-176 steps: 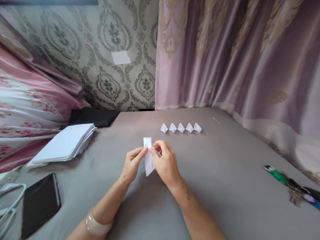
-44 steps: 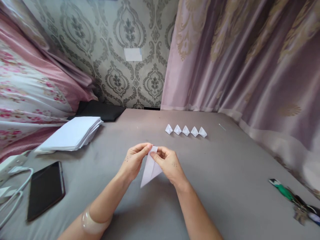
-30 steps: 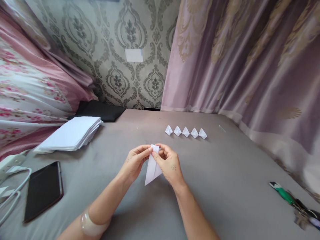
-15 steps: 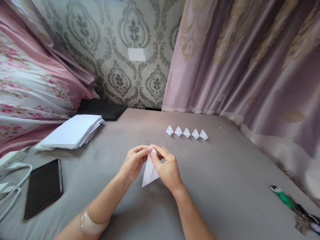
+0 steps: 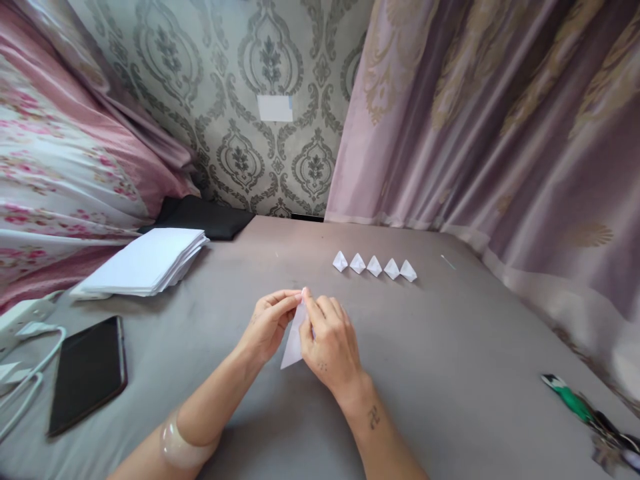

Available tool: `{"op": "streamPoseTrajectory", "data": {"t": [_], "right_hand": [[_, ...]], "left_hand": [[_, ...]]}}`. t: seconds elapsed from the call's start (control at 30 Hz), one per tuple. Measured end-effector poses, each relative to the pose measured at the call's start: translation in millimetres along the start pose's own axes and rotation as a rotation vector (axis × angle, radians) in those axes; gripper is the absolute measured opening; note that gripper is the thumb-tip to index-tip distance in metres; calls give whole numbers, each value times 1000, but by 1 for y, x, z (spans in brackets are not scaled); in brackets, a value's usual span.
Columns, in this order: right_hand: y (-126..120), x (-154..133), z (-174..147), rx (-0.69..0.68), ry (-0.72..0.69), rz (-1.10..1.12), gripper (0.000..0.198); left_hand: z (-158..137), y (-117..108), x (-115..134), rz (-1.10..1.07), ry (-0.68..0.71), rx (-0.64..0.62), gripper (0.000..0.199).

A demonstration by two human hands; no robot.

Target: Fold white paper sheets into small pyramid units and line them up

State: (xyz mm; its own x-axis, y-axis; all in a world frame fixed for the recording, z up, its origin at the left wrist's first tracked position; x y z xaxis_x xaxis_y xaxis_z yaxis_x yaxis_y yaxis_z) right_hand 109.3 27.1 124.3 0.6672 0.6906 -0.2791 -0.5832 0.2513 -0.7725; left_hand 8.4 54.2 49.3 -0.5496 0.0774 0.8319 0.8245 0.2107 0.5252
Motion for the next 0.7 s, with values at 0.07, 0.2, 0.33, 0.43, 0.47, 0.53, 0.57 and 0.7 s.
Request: {"op": "streamPoseTrajectory", "data": {"t": [0.07,0.2,0.33,0.43,0.47,0.53,0.57,0.7], "right_hand": [[3,-2,-1,-36,-4,-85,52],[6,3,-2,-91,53,-97,52],[11,31,-3,-107,291,387,43],[29,61,-14,-70,639,885,44],[34,67,-18,-54,721,975,45],[41,72,-22,-29,795,1051,43],[43,73,-22,-20,798,1060,41],[48,72,-24,-1,791,1079,34]], "left_hand": [[1,3,-2,-20,-17,-33,18],[4,10,-10,-77,-100,-104,24],[5,8,-22,-93,-208,-90,29],[4,7,-24,-64,-207,-76,29],[4,7,-24,-56,-192,-71,28],[4,6,-23,-49,-162,-47,27],[3,5,-23,-50,-148,-32,27],[2,4,-24,-40,-115,-9,27]]}}
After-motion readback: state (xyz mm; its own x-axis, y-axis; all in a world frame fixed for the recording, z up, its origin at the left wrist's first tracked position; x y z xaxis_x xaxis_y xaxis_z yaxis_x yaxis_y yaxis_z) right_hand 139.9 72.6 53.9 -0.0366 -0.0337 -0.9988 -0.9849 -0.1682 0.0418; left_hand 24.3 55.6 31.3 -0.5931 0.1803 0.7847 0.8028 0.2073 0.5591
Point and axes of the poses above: each hand's wrist, its own z-axis towards the middle knuckle, its own y-axis out of the palm, x = y × z, the point moved 10 cm from there along z, towards the middle knuckle, and after that the axes turned 2 degrees about -y, right-handed, at the moved point
